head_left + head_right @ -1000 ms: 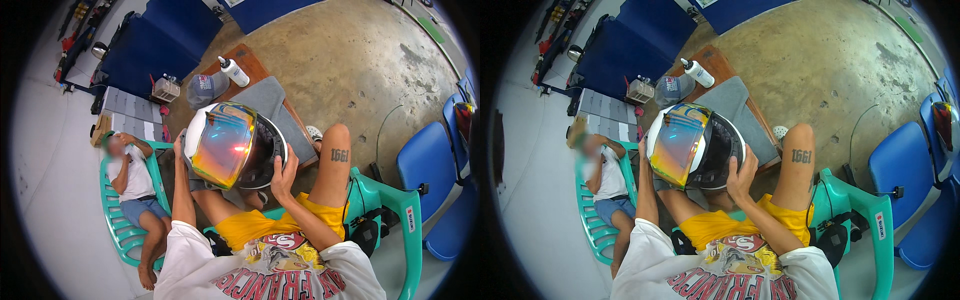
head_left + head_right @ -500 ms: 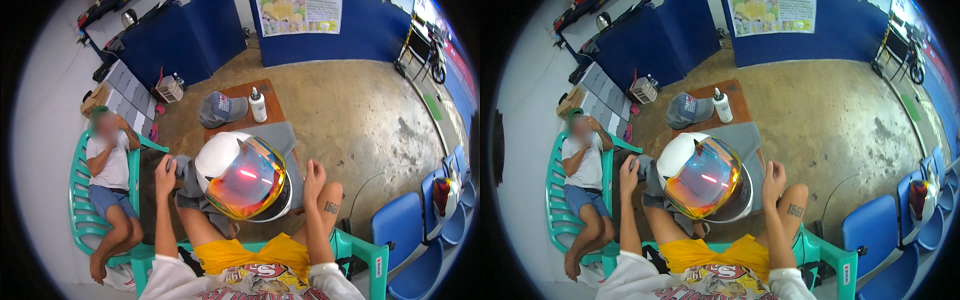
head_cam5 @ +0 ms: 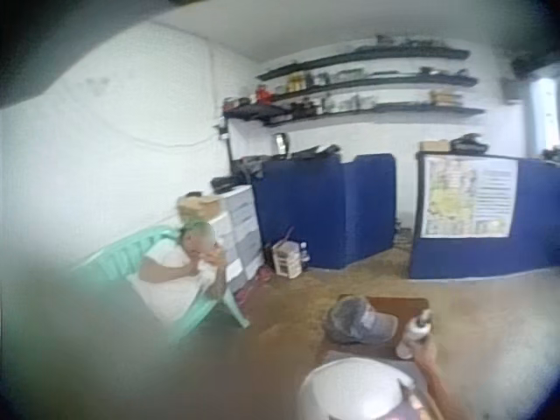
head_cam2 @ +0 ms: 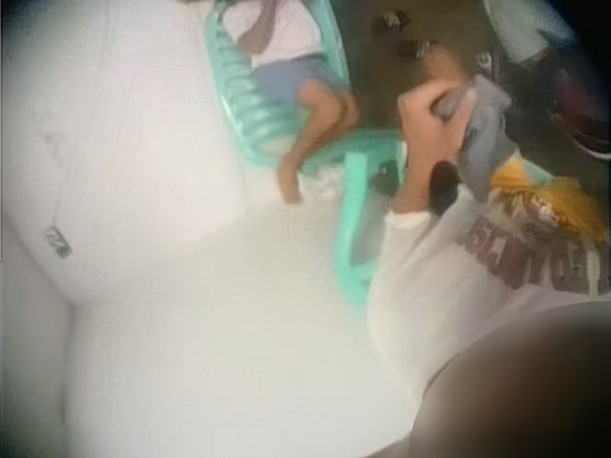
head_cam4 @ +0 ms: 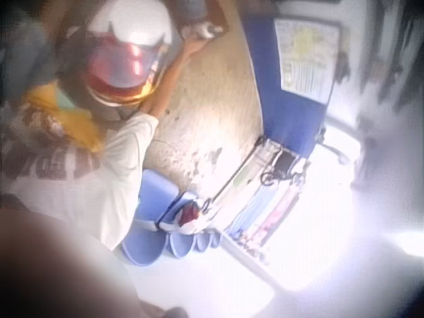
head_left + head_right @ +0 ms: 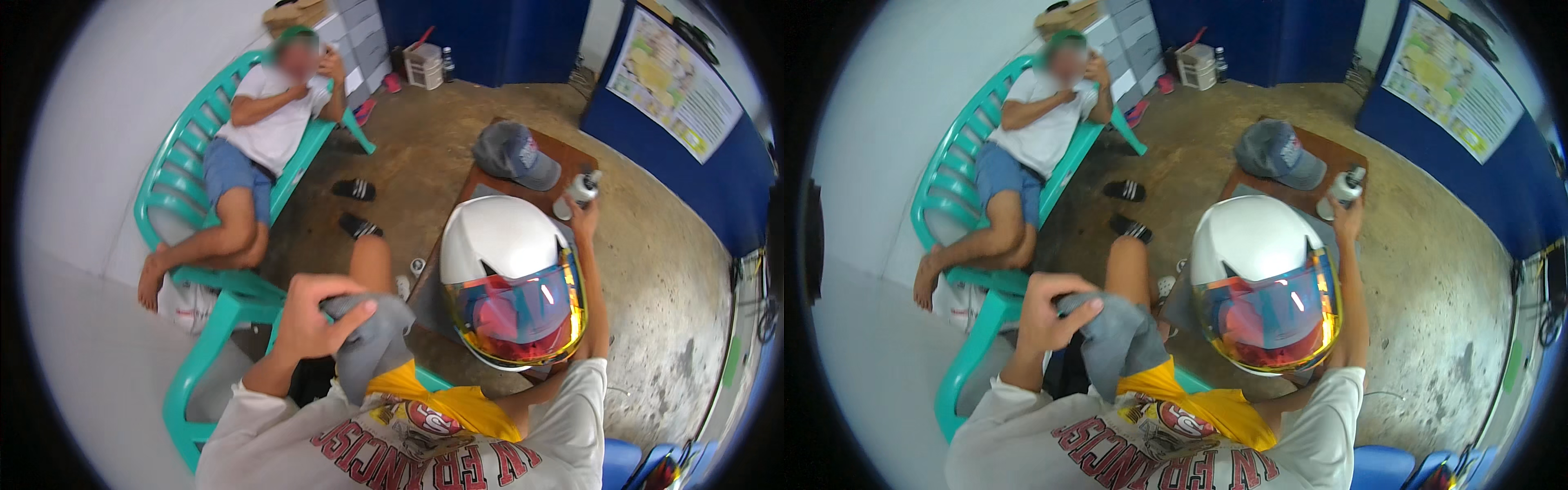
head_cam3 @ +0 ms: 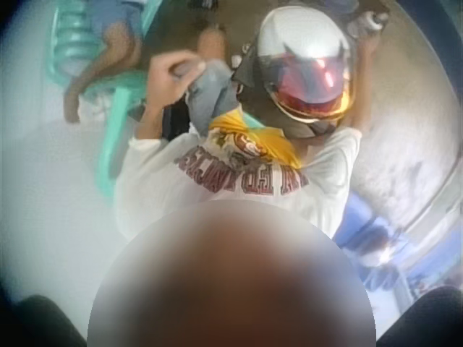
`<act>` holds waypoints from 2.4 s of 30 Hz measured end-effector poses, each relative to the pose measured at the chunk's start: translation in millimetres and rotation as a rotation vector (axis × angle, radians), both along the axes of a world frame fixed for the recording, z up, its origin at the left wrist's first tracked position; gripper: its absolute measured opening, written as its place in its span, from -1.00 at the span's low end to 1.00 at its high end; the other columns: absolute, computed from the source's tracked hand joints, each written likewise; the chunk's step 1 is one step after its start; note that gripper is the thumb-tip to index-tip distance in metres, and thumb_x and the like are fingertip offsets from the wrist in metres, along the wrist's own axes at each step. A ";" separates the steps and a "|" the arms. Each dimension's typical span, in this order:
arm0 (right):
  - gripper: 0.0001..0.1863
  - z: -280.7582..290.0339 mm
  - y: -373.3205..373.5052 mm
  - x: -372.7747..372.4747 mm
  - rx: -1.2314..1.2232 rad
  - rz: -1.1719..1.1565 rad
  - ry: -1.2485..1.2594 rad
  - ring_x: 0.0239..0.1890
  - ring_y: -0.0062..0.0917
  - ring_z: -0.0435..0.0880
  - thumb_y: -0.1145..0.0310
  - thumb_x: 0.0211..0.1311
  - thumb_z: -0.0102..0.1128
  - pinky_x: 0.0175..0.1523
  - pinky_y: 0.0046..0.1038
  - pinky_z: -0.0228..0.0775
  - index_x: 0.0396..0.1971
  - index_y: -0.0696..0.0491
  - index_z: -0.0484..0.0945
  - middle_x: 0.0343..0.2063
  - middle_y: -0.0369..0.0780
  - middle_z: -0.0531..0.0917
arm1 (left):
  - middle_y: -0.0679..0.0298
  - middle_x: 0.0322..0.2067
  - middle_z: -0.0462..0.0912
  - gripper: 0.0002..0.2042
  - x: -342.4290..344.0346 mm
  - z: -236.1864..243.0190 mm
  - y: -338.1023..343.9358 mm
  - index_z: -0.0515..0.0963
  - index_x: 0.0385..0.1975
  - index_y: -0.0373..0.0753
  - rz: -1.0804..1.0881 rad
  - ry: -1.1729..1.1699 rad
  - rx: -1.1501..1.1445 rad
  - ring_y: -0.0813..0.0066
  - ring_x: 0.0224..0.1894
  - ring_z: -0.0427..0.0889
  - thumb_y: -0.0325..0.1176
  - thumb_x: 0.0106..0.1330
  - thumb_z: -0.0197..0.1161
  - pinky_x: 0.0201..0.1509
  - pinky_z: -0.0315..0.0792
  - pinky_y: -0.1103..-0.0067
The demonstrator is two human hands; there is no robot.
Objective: The person applies liquid from a squeeze bottle onto a white motorcycle helmet and wipes the shell and visor with a gray cloth. They rotate the helmet to clean multiple sides and the tinted visor, then set the helmet down on a table.
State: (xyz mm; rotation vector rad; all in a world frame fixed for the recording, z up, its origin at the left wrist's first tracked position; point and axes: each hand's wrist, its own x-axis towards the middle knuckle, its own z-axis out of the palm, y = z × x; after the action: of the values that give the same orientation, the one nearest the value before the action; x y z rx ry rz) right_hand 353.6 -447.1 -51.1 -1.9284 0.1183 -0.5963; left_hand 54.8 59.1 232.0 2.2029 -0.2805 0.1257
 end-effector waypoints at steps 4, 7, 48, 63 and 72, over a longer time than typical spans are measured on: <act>-0.39 40.8 -25.0 -45.4 0.112 -0.157 -0.093 0.01 -0.35 0.69 0.17 0.21 0.56 0.17 -0.27 0.48 0.15 0.20 0.55 -0.04 -0.09 0.71 | 0.37 -0.46 0.74 -0.82 9.3 -3.2 3.9 0.76 -0.32 -0.41 -0.058 0.343 -0.504 0.76 -0.39 0.59 -0.40 0.23 0.54 -0.35 0.43 0.64; -0.39 111.6 -45.9 -108.6 0.088 -0.231 -0.237 0.01 -0.39 0.66 0.17 0.22 0.55 0.16 -0.28 0.47 0.18 0.16 0.55 -0.03 -0.13 0.69 | 0.23 -0.37 0.81 -0.76 10.5 -7.3 2.8 0.76 -0.22 -0.40 -0.216 0.330 -0.421 0.66 -0.32 0.69 -0.37 0.23 0.55 -0.17 0.54 0.61; -0.78 384.1 212.8 -385.7 -1.845 0.230 -0.757 0.05 -0.53 0.75 0.19 0.12 0.50 0.44 0.13 0.11 -0.20 -0.31 0.73 -0.18 -0.53 0.78 | 0.21 -0.33 0.63 -0.89 -23.1 -69.0 -22.2 0.54 -0.50 -0.25 -0.568 -1.292 -0.297 0.27 -0.25 0.72 -0.45 0.09 0.36 -0.19 0.63 0.48; -0.65 442.6 183.5 -411.8 -1.963 0.008 -0.537 0.12 -0.35 0.69 0.21 0.30 0.32 0.29 0.01 0.19 0.07 -0.11 0.62 0.09 -0.30 0.70 | 0.25 -0.36 0.63 -0.87 -19.3 -77.8 -33.2 0.52 -0.55 -0.24 -0.535 -1.291 -0.299 0.31 -0.26 0.71 -0.43 0.09 0.36 -0.17 0.63 0.48; -0.68 391.2 199.5 -404.9 -1.985 0.059 -0.756 0.27 -0.44 0.63 0.17 0.26 0.44 0.57 0.27 -0.12 0.00 -0.40 0.65 0.15 -0.60 0.69 | 0.19 -0.37 0.66 -0.92 -17.4 -77.4 -38.5 0.56 -0.52 -0.29 -0.549 -1.301 -0.343 0.23 -0.29 0.75 -0.47 0.10 0.33 -0.21 0.62 0.47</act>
State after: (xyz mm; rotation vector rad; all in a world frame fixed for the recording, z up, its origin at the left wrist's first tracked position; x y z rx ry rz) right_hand -51.3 -247.7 340.1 -3.1787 -1.5441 -1.6971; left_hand 37.4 20.6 154.7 1.3464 -1.4130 1.1869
